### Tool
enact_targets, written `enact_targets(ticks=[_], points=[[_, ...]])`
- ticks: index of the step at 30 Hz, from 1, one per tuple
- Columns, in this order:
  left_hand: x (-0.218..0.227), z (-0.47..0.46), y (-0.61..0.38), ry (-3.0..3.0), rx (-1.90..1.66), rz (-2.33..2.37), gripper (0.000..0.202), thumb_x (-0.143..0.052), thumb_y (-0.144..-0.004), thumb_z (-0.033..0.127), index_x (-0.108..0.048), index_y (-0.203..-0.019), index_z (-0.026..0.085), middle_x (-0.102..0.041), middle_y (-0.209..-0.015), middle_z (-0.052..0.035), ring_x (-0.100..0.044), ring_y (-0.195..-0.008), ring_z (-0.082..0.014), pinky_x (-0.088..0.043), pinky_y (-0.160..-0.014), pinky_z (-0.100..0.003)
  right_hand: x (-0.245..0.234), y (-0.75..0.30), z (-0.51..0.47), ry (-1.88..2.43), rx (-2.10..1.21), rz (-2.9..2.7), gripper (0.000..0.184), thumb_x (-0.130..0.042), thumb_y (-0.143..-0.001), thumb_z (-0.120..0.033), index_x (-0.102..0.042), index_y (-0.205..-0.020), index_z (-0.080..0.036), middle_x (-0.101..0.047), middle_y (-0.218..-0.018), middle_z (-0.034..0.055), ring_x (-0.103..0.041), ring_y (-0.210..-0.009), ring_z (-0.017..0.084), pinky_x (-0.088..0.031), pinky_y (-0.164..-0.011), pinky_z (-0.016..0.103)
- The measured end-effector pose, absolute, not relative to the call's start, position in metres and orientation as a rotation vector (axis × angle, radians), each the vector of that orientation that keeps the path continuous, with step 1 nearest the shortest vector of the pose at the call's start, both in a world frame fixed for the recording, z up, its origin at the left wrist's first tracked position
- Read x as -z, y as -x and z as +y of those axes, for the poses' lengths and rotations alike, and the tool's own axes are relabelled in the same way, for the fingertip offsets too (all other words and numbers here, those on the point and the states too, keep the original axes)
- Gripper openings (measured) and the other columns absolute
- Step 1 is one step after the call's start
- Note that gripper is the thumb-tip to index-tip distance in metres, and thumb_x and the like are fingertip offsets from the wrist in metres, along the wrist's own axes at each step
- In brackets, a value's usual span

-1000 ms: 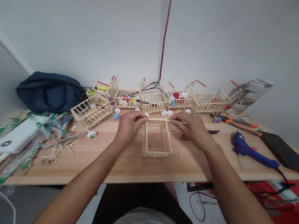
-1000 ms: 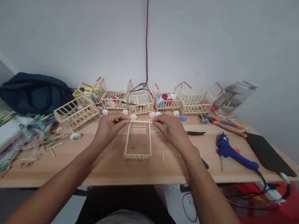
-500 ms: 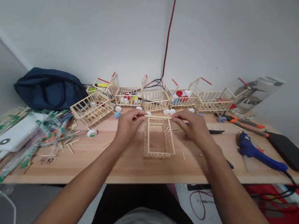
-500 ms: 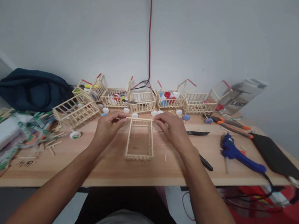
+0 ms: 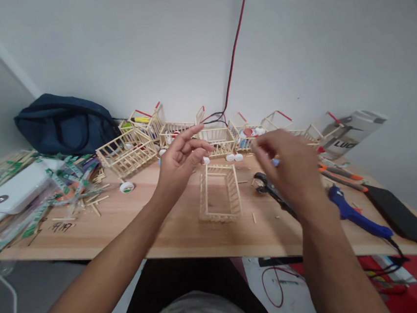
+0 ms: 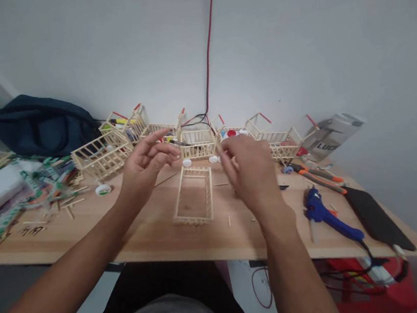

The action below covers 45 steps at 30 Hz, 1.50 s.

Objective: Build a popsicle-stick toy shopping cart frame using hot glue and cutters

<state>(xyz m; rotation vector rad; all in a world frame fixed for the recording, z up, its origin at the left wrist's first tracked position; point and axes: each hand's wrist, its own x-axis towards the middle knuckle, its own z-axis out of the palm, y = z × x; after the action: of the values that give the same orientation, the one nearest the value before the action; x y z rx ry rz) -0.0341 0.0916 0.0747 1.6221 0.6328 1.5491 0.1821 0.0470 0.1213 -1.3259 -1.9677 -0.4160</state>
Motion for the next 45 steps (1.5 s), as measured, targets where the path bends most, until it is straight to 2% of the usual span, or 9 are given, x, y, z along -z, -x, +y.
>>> enact_targets(ticks=[4, 9, 16, 20, 23, 26, 29, 36, 45], points=[[-0.069, 0.097, 0.039, -1.640, -1.506, 0.721, 0.030, -0.064, -0.085, 0.030, -0.067, -0.112, 0.017, -0.072, -0.102, -0.0083, -0.066, -0.095, -0.0170, -0.052, -0.083, -0.028, -0.133, -0.183, 0.037, 1.195, 0.150, -1.378, 0.009, -0.055, -0.090, -0.031, -0.058, -0.089, -0.023, -0.062, -0.080, 0.0021, -0.060, -0.072, 0.016, -0.046, -0.072, 0.031], [-0.056, 0.102, 0.040, -1.775, -1.391, 0.802, 0.029, -0.068, -0.081, 0.030, -0.071, -0.107, 0.018, -0.073, -0.102, -0.0071, -0.066, -0.089, -0.0159, -0.052, -0.080, -0.028, -0.083, -0.176, 0.059, 1.140, -0.523, -1.274, 0.017, -0.063, -0.082, -0.037, -0.061, -0.087, -0.021, -0.069, -0.076, 0.0040, -0.063, -0.069, 0.016, -0.049, -0.069, 0.030], [-0.051, 0.102, 0.038, -1.802, -1.447, 0.915, 0.011, -0.067, -0.079, 0.025, -0.075, -0.082, 0.018, -0.074, -0.081, -0.0041, -0.065, -0.077, -0.0157, -0.050, -0.073, -0.028, -0.048, -0.173, 0.072, 1.045, -0.891, -1.113, 0.031, -0.075, -0.071, -0.045, -0.065, -0.085, -0.019, -0.073, -0.074, 0.0049, -0.061, -0.063, 0.013, -0.044, -0.056, 0.024], [-0.051, 0.104, 0.037, -1.691, -1.504, 0.987, 0.008, -0.069, -0.075, 0.021, -0.074, -0.079, 0.017, -0.075, -0.080, -0.0032, -0.065, -0.075, -0.0155, -0.050, -0.072, -0.027, -0.053, -0.187, 0.062, 1.199, -1.024, -1.299, 0.038, -0.070, -0.075, -0.055, -0.069, -0.072, -0.017, -0.068, -0.060, 0.0035, -0.051, -0.047, 0.010, -0.036, -0.044, 0.022], [-0.049, 0.105, 0.035, -1.732, -1.527, 1.005, 0.006, -0.068, -0.076, 0.019, -0.074, -0.077, 0.018, -0.074, -0.078, -0.0024, -0.066, -0.074, -0.0156, -0.050, -0.072, -0.027, -0.062, -0.192, 0.047, 1.255, -0.821, -1.460, 0.036, -0.064, -0.083, -0.052, -0.070, -0.072, -0.019, -0.065, -0.058, 0.0017, -0.053, -0.049, 0.012, -0.041, -0.049, 0.025], [-0.048, 0.106, 0.034, -1.827, -1.520, 0.992, 0.007, -0.067, -0.076, 0.017, -0.073, -0.077, 0.018, -0.074, -0.078, -0.0020, -0.065, -0.074, -0.0154, -0.049, -0.071, -0.027, -0.071, -0.188, 0.042, 1.179, -0.171, -1.485, 0.022, -0.059, -0.090, -0.041, -0.071, -0.089, -0.022, -0.072, -0.084, 0.0036, -0.065, -0.078, 0.018, -0.048, -0.073, 0.033], [-0.046, 0.106, 0.032, -1.885, -1.515, 1.006, 0.007, -0.066, -0.077, 0.016, -0.073, -0.076, 0.018, -0.073, -0.076, -0.0018, -0.065, -0.073, -0.0150, -0.048, -0.069, -0.026, -0.071, -0.187, 0.055, 1.175, 0.237, -1.768, 0.016, -0.059, -0.091, -0.032, -0.070, -0.099, -0.024, -0.073, -0.105, 0.0042, -0.061, -0.108, 0.023, -0.038, -0.096, 0.041], [-0.041, 0.110, 0.028, -1.886, -1.501, 1.018, 0.007, -0.067, -0.077, 0.014, -0.073, -0.077, 0.018, -0.073, -0.077, -0.0013, -0.064, -0.074, -0.0146, -0.048, -0.070, -0.026, -0.042, -0.201, 0.081, 1.346, 0.352, -1.994, 0.017, -0.051, -0.095, -0.031, -0.067, -0.096, -0.025, -0.075, -0.099, 0.0014, -0.066, -0.093, 0.022, -0.028, -0.088, 0.041], [-0.037, 0.113, 0.032, -1.885, -1.496, 1.035, 0.012, -0.065, -0.077, 0.013, -0.075, -0.081, 0.018, -0.074, -0.083, -0.0035, -0.066, -0.080, -0.0166, -0.049, -0.074, -0.029, -0.036, -0.202, 0.081, 1.355, 0.300, -2.012, 0.016, -0.052, -0.095, -0.031, -0.067, -0.092, -0.025, -0.074, -0.094, 0.0023, -0.062, -0.090, 0.023, -0.027, -0.083, 0.039]])
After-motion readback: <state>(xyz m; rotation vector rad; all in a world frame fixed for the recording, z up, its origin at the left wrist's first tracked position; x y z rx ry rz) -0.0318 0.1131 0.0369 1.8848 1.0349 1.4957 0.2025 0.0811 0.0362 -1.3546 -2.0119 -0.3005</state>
